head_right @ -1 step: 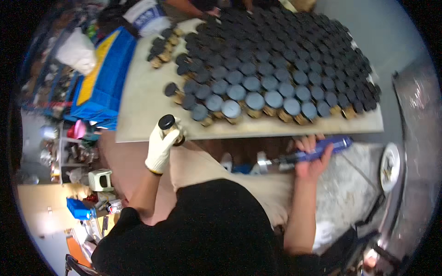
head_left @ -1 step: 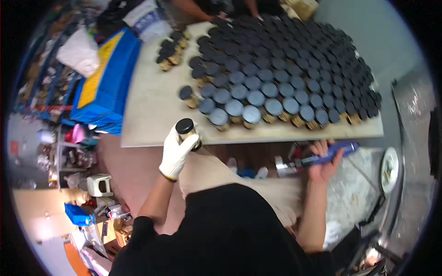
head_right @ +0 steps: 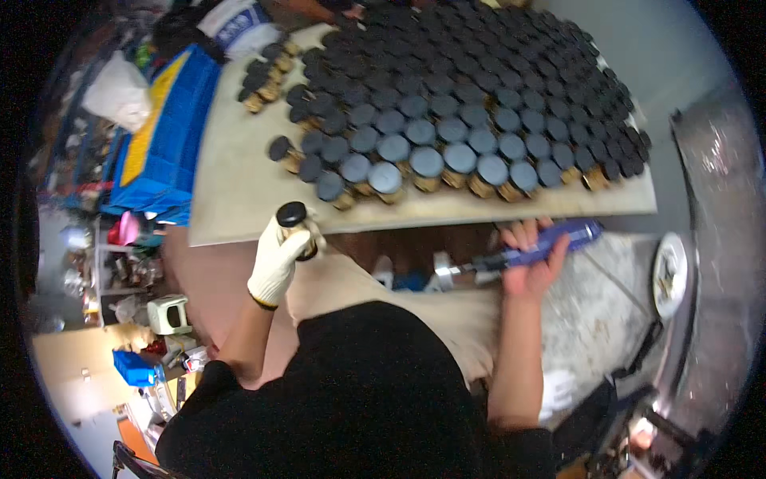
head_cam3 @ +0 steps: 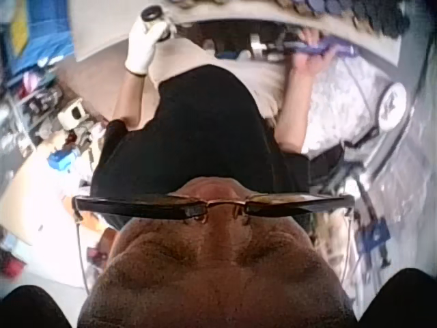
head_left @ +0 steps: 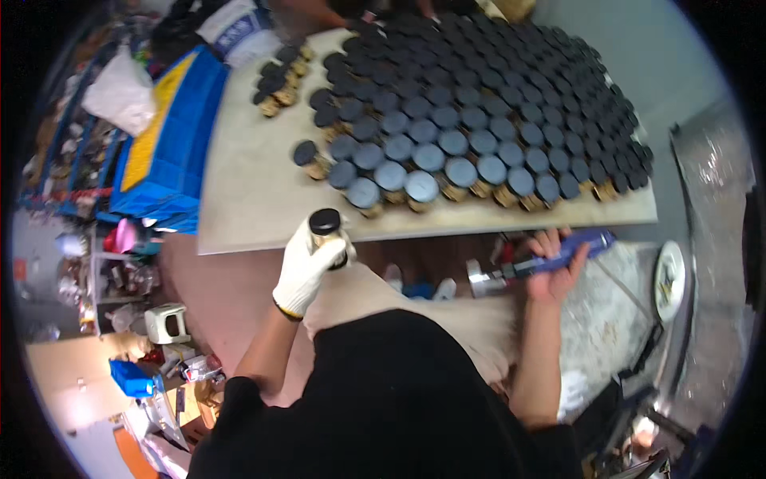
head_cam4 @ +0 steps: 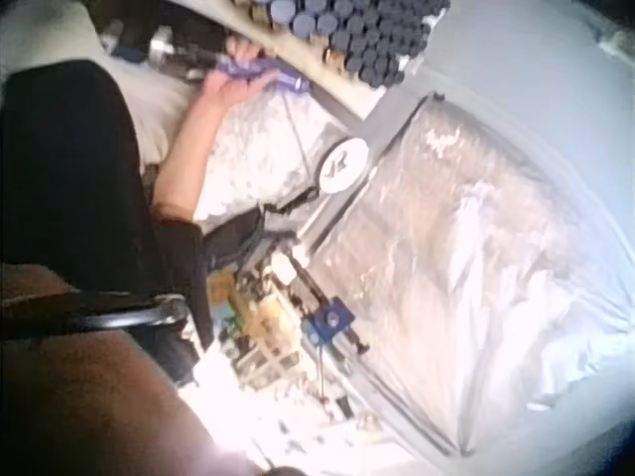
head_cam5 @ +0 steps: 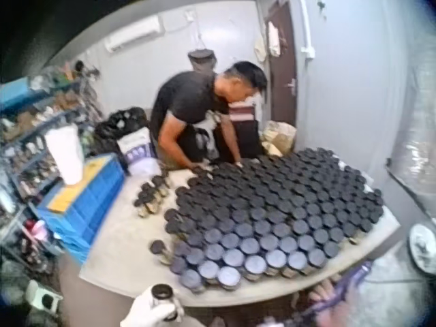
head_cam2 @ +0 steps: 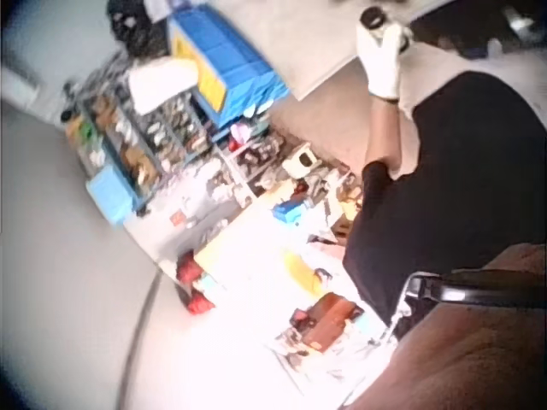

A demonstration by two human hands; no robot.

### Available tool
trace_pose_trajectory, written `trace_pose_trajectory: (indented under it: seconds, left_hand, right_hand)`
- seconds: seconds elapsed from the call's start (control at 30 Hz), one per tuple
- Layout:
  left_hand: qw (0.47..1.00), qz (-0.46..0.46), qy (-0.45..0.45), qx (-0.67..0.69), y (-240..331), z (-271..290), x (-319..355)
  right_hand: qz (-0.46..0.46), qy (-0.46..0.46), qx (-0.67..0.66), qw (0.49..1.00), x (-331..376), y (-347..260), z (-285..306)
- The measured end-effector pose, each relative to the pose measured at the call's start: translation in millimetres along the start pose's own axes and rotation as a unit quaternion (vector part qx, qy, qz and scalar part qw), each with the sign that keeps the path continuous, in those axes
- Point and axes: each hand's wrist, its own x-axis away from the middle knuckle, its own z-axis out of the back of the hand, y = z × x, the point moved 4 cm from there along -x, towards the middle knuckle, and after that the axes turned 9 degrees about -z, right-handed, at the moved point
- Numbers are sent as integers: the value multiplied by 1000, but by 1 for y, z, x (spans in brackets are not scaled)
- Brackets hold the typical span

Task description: Apply sealant or use a specialized tool to seal individual canisters from a large batch.

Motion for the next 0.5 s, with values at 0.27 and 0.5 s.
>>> trace_pose_trajectory:
  seconds: [0.27,0.5]
  left_hand:
    - [928,121,-335,-108,-20,-144,18]
    - [886,5,-372,-276,-23,-160,10]
  right_hand:
    - [-23,-10,-72,997,-5,11,-5]
    - [-17,14,7,1000,0,3,-2]
